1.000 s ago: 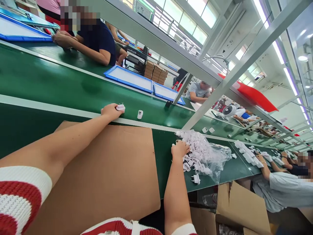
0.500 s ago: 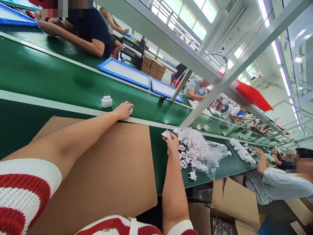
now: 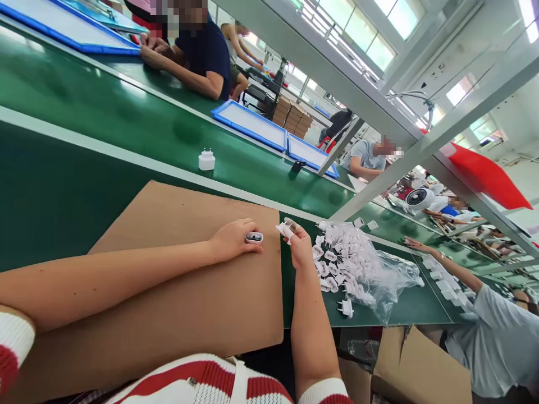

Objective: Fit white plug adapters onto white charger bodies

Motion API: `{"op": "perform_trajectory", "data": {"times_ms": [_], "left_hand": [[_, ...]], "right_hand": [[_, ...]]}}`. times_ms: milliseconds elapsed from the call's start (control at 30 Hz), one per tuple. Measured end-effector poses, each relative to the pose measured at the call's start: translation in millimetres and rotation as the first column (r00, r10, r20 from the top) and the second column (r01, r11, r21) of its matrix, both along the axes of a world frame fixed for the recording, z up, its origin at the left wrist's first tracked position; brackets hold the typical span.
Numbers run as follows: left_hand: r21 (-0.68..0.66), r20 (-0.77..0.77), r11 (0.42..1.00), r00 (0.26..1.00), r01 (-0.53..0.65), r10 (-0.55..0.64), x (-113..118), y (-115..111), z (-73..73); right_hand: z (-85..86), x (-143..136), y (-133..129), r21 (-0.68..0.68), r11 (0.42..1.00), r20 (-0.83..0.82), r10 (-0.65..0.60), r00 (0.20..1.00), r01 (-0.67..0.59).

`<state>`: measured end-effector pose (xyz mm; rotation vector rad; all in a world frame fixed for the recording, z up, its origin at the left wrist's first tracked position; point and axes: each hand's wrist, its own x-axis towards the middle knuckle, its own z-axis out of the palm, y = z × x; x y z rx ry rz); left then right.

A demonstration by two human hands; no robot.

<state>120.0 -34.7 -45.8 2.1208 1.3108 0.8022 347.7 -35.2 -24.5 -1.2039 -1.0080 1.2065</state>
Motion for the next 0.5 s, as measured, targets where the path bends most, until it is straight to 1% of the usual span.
{"op": "perform_trajectory", "data": {"times_ms": [67, 133, 233, 300, 367, 433, 500], "left_hand": [[-0.049, 0.096, 0.998, 0.995, 0.031, -0.026, -1, -5, -5.6], [-0.097, 0.193, 0.992, 0.979, 0.081, -0.061, -4, -4, -8.7], [-0.132, 0.256, 0.984, 0.963, 0.120, -0.083, -9, 0, -10.4], [-0.142, 0.261, 0.982, 0.962, 0.123, -0.083, -9, 2, -10.3], [-0.146, 0.265, 0.981, 0.960, 0.130, -0.087, -8, 2, -9.5], [-0.141, 0.265, 0.981, 0.960, 0.135, -0.094, -7, 1, -8.2], [-0.141, 0.263, 0.981, 0.960, 0.136, -0.095, -6, 1, -6.5]], "right_hand": [[0.1, -11, -5, 0.033, 0.999, 0.107, 0.021, 0.994, -0.024], [0.2, -21, -12, 0.072, 0.996, 0.205, 0.043, 0.978, -0.059], [-0.2, -32, -22, 0.179, 0.977, 0.368, 0.040, 0.929, -0.112], [-0.9, -36, -27, 0.271, 0.947, 0.484, 0.019, 0.875, -0.171], [-2.0, -39, -30, 0.349, 0.903, 0.592, -0.006, 0.806, -0.249], [-3.3, -39, -31, 0.391, 0.865, 0.675, -0.036, 0.737, -0.316], [-4.8, -39, -31, 0.397, 0.848, 0.730, -0.059, 0.681, -0.352]]}}
